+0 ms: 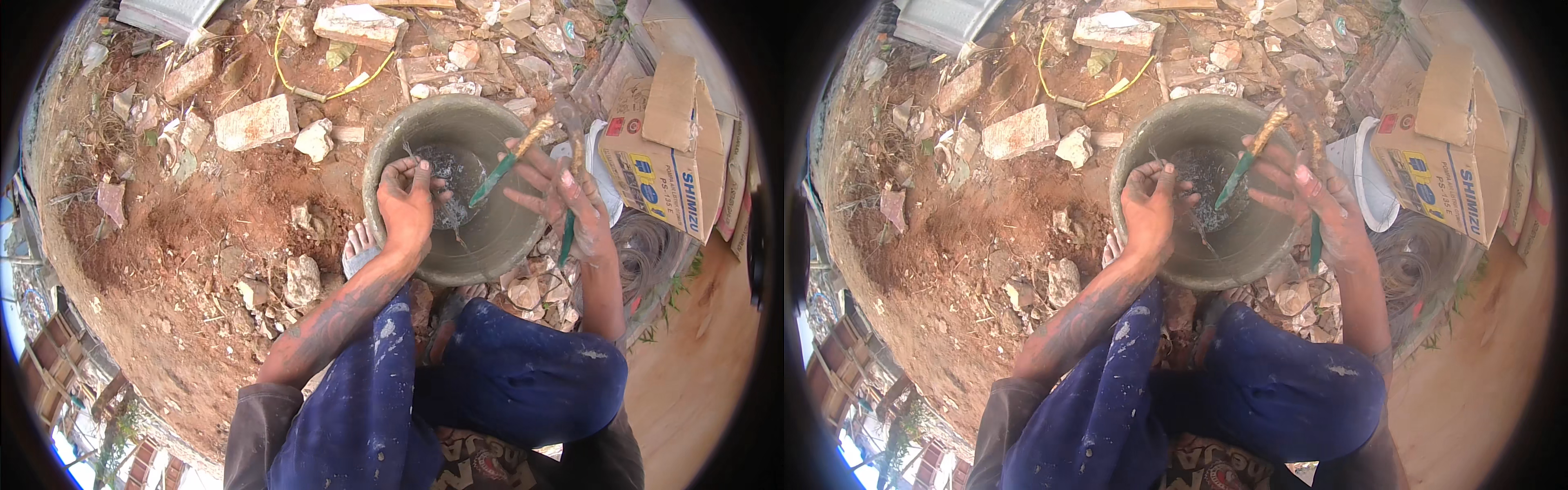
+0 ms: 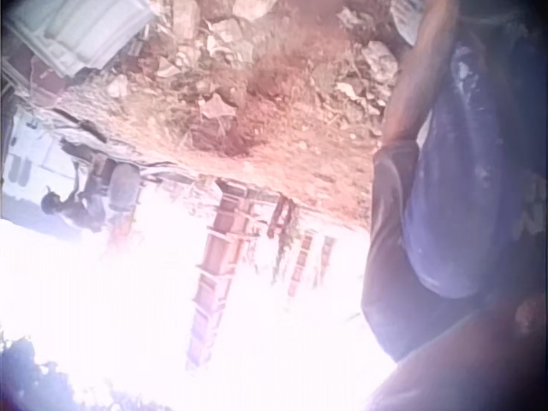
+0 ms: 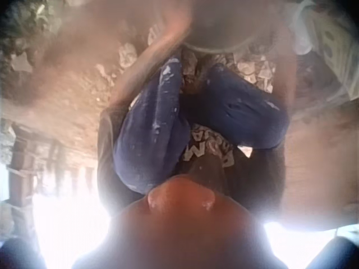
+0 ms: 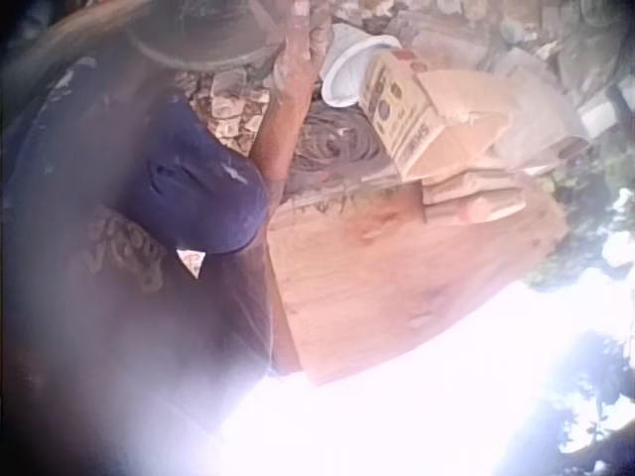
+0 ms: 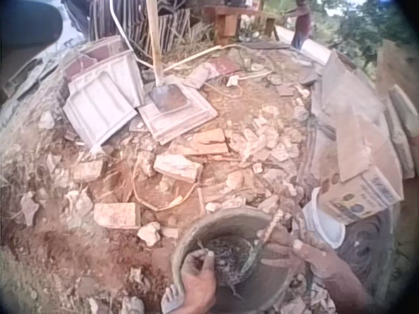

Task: The person sits on the ground and cleans the inside of a bucket using a small stone and a yellow cable. They rub the stone against the bucket's interior and then use the cable to scrub the surface.

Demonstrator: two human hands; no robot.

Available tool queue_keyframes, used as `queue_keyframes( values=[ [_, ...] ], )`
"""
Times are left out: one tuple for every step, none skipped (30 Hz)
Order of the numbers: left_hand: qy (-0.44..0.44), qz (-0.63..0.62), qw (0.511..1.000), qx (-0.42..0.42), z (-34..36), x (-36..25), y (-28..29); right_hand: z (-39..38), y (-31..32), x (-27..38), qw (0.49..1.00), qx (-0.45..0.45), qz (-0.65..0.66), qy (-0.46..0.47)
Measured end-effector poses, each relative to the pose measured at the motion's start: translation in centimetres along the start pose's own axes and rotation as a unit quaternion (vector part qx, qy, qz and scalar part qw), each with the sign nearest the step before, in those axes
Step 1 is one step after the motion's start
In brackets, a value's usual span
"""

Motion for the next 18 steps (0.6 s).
queue_keyframes(
  values=[
    [0.017, -0.029, 0.999, -0.005, -0.3, -0.1, -0.1, -0.2, 0.2, 1.5, 0.999, 0.005, -0.014, 0.039],
    [0.053, -0.037, 0.998, -0.005, -0.6, 0.2, -0.1, -0.4, 1.7, 2.2, 0.997, -0.034, -0.004, 0.075],
    [0.089, -0.045, 0.995, -0.004, -1.0, 0.4, 0.1, -0.4, 1.7, 2.5, 0.995, -0.038, -0.059, 0.076],
    [0.124, -0.052, 0.991, -0.004, -1.4, 0.6, 0.3, -0.4, 1.0, 3.3, 0.990, -0.042, -0.112, 0.078],
    [0.136, -0.060, 0.989, -0.009, -1.6, 0.6, 0.5, -0.3, 0.5, 3.7, 0.982, -0.046, -0.165, 0.079],
    [0.149, -0.069, 0.986, -0.014, -1.8, 0.7, 0.7, 0.0, 0.1, 3.0, 0.965, -0.002, -0.261, 0.037],
    [0.160, -0.080, 0.984, -0.015, -1.9, 0.6, 0.7, 0.5, -0.2, 1.7, 0.953, -0.008, -0.302, 0.021],
    [0.158, -0.095, 0.983, 0.000, -1.8, 0.8, 0.5, 0.9, -0.3, -0.7, 0.939, -0.015, -0.343, 0.003],
    [0.156, -0.110, 0.981, 0.014, -1.7, 1.3, 0.5, 1.0, 0.2, -3.4, 0.938, -0.028, -0.342, -0.055],
    [0.152, -0.127, 0.980, 0.022, -1.6, 1.4, 0.7, 1.4, 0.0, -5.4, 0.936, -0.019, -0.342, -0.081],
    [0.159, -0.135, 0.977, 0.031, -1.6, 1.3, 0.5, 1.5, 0.1, -7.4, 0.933, -0.014, -0.342, -0.108],
    [0.167, -0.143, 0.975, 0.039, -1.6, 1.2, 0.3, 1.8, -0.2, -8.7, 0.932, 0.006, -0.346, -0.104],
    [0.174, -0.150, 0.972, 0.046, -1.6, 0.8, 0.4, 2.1, -0.7, -9.2, 0.931, 0.029, -0.349, -0.100],
    [0.190, -0.180, 0.963, 0.058, -1.5, 0.9, 0.4, 2.2, -0.8, -9.5, 0.921, 0.041, -0.365, -0.132],
    [0.206, -0.210, 0.953, 0.070, -1.5, 1.1, 0.4, 2.2, -0.9, -9.6, 0.909, 0.053, -0.380, -0.163],
    [0.221, -0.241, 0.941, 0.083, -1.4, 1.2, 0.3, 2.3, -1.1, -9.4, 0.895, 0.065, -0.396, -0.194],
    [0.231, -0.265, 0.932, 0.090, -1.1, 1.3, 0.4, 2.7, -1.6, -8.9, 0.886, 0.094, -0.413, -0.187],
    [0.241, -0.289, 0.921, 0.097, -0.8, 1.4, 0.7, 3.3, -2.4, -8.4, 0.877, 0.122, -0.429, -0.181]
  ],
)
Point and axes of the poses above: each hand's wrist, its own z-axis towards the middle knuckle, its own y-axis out of the back of the hand, x = y × z, the point moved 5 cm from there along z, towards the middle knuckle, and after that the axes turned 4 degrees about -x, right-handed, at the moved point
